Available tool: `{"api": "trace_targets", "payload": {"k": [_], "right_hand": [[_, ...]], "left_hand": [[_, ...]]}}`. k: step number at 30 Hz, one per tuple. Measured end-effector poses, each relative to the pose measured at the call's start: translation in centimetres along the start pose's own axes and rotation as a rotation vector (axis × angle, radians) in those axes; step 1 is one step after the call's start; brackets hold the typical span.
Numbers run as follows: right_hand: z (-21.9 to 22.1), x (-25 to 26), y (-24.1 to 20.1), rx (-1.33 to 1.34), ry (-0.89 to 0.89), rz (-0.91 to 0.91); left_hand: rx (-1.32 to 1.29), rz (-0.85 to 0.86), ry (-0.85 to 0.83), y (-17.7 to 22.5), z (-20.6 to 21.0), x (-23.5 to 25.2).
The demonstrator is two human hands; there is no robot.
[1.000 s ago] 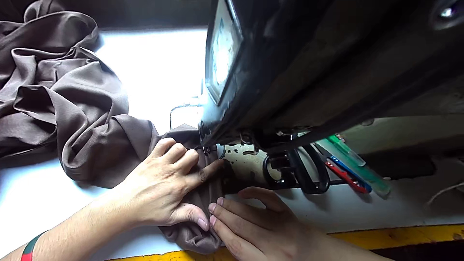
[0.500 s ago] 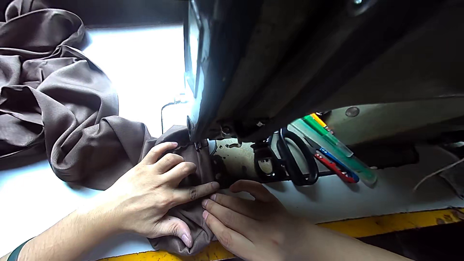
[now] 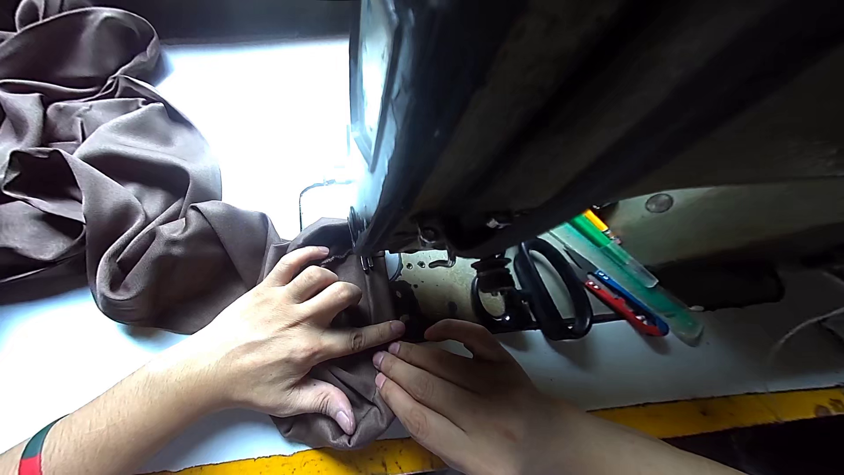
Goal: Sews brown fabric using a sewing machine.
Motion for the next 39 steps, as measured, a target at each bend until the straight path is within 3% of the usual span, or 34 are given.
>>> {"api": "trace_targets", "payload": {"k": [20, 28, 39], "right_hand": [[0.3, 0.3, 1.5, -0.01, 0.016, 0.082], [0.3, 0.7, 2.1, -0.023, -0.002, 0.104], [0.4, 1.8, 3.3, -0.033, -0.044, 0.114]], "left_hand": [[-0.017, 0.007, -0.007, -1.6, -0.3, 1.5], [-0.079, 0.059, 0.116, -2.2, -1.3, 1.1], [-0.046, 0.044, 0.124, -3.4, -1.7, 1.7]]}}
Point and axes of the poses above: each hand's wrist, its own x-axis towards the middle knuckle, its own z-axis out of the palm, y = z × x, the point moved 5 cm from there along x, towards the middle knuckle, and after that the axes turned 12 degrees about -z, right-handed, at the moved point
